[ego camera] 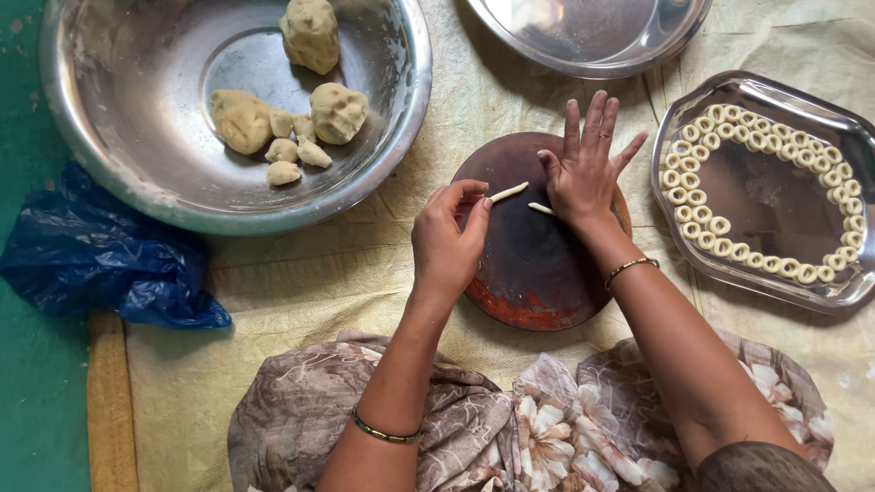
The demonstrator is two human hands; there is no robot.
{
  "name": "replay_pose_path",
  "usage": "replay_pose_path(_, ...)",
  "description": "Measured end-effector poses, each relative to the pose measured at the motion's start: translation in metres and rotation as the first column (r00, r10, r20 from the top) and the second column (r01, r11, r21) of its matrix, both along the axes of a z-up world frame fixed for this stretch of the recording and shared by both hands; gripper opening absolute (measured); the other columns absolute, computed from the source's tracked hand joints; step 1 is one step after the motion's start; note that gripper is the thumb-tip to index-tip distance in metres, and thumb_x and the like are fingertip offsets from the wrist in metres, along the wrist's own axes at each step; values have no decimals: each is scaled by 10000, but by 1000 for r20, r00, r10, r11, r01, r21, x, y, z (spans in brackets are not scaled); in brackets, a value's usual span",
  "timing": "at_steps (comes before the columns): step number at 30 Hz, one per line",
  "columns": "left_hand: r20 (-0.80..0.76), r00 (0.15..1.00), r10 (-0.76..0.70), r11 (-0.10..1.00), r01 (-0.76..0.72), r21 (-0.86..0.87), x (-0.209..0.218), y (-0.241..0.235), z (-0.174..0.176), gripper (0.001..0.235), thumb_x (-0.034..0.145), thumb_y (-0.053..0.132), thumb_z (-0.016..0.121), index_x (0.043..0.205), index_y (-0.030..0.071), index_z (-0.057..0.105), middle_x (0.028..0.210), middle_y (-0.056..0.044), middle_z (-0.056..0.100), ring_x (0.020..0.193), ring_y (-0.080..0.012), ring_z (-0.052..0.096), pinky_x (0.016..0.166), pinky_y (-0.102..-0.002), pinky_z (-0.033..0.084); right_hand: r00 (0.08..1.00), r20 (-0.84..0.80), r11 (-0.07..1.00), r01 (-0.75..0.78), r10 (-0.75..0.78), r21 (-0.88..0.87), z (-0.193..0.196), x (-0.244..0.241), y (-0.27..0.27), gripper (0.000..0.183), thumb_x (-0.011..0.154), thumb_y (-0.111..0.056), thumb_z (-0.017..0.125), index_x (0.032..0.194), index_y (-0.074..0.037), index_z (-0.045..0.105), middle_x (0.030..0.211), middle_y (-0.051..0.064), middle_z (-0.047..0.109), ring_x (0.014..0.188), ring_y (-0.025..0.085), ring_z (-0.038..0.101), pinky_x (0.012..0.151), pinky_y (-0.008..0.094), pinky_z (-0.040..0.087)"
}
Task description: The person rolls small pieces of dough into thin ropes on a wooden board, then joins the ends to form rings. The finished rings are placed on a metal tray.
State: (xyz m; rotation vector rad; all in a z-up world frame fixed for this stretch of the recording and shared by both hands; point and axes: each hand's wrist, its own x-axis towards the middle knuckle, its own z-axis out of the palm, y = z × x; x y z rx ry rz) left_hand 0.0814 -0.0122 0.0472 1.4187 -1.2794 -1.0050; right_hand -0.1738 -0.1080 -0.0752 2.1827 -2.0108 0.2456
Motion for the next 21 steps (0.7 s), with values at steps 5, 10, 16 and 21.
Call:
replay_pose_path(5, -3, 1000, -1, 1000, 0, -10, 0, 0, -1, 200, 921, 137, 694, 1093, 42, 732, 1017, -107, 750, 872, -194, 747, 781, -327, 581, 989, 95, 991, -122, 116, 58, 6, 7, 41, 735, 1109, -636, 182, 1680, -268, -100, 1761, 78, -167, 1648, 256, -130, 1187, 744, -188)
replay_pose_path(10, 6, 1000, -11, 1000, 11, 1, -1, 2, -5, 204, 913, 139, 699, 1090, 44, 735, 997, -108, 761, 862, -193, 755, 764, -328, 583, 919, 152, 919, -381, 364, 102, 19, 18, 133, 839, 1033, -673, 214, 1651, -208, -110, 1715, 68, -197, 1588, 238, -146, 1167, 725, -179)
replay_pose_path(16, 18, 1000, -23, 1000, 23, -16, -4, 4, -4, 214, 910, 143, 702, 1095, 41, 736, 998, -114, 761, 865, -196, 758, 769, -330, 584, 919, 165, 883, -390, 357, 260, 31, 20, 181, 875, 977, -674, 277, 1620, -202, -84, 1692, 67, -206, 1563, 229, -177, 1151, 685, -188)
replay_pose_path(21, 58, 996, -61, 997, 58, 47, -3, 5, -1, 217, 915, 165, 694, 1104, 66, 732, 1014, -100, 755, 895, -201, 750, 774, -339, 580, 914, 139, 910, -397, 380, 121, 20, 17, 131, 835, 1066, -661, 273, 1658, -213, -111, 1715, 84, -234, 1589, 242, -191, 1177, 711, -198)
